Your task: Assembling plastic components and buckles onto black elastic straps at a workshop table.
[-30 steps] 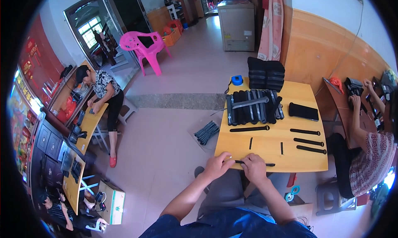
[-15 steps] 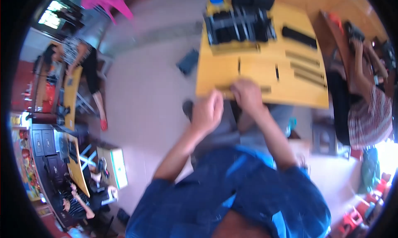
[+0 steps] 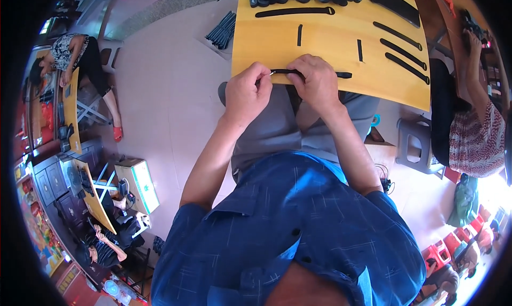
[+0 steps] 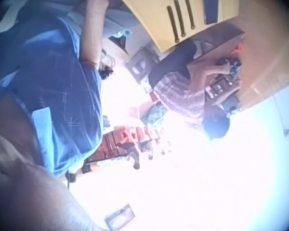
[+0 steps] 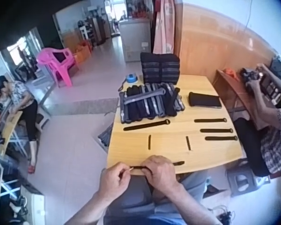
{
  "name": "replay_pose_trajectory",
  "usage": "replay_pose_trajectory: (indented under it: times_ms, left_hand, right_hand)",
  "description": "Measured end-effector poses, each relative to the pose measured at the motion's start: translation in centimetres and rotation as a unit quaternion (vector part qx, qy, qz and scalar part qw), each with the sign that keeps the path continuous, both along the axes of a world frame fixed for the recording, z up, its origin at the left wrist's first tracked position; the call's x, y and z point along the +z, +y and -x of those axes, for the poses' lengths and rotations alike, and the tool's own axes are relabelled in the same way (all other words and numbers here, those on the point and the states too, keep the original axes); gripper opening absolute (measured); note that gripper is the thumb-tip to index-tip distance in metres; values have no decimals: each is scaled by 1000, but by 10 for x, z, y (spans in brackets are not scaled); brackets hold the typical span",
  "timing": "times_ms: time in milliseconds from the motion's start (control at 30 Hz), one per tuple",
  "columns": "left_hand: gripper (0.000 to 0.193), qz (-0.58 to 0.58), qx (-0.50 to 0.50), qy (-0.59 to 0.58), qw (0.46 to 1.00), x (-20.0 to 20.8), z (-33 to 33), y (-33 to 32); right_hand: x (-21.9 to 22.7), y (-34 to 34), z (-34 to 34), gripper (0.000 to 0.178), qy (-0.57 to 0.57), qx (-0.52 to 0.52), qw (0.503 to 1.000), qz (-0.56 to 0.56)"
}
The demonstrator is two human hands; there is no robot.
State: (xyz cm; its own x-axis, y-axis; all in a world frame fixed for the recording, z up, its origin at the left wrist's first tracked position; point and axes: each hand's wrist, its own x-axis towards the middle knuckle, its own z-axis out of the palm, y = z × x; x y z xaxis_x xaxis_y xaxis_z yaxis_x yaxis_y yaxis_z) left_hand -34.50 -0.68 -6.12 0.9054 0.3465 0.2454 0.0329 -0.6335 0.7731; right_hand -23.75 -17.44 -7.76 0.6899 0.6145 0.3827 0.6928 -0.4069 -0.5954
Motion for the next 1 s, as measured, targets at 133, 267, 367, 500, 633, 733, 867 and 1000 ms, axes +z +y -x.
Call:
replay_pose_trajectory:
  times_ms: [133,267,367,500,633,733,867,1000]
  left_hand:
    - [3,-51,-9,-24,998,-1,-12,-4]
    - [4,-79,-4,-15,997,-2,-18,-5]
    - [3,-77,-12,-3,997,-3,-19,-3]
    - [2,-64,-30,-3,997,-3,-20,-2]
    - [2,-63,-33,0,997,-4,-21,-3]
    - [4,-46,-31,-9,998,-7,-22,-3]
    - [4,-37,-26,-10,999,-7,-26,-3]
    - [3,-42,-40,-4,998,-4,-28,-1]
  right_hand:
    - [1,2,-2,15,6,-4,1000,-9]
    - [-2,4,-5,15,14,-6,1000,1]
    - [0,6,-5,15,20,-9,1000,4]
    - [2,6,-6,15,19,-14,1000,4]
    - [1,7,-6,16,15,-14,1000,5]
    - [4,7,-5,15,16,-16,1000,5]
    - [2,7,-6,15,23,-14,1000,2]
    - [0,6,-7,15,25,-15,1000,-3]
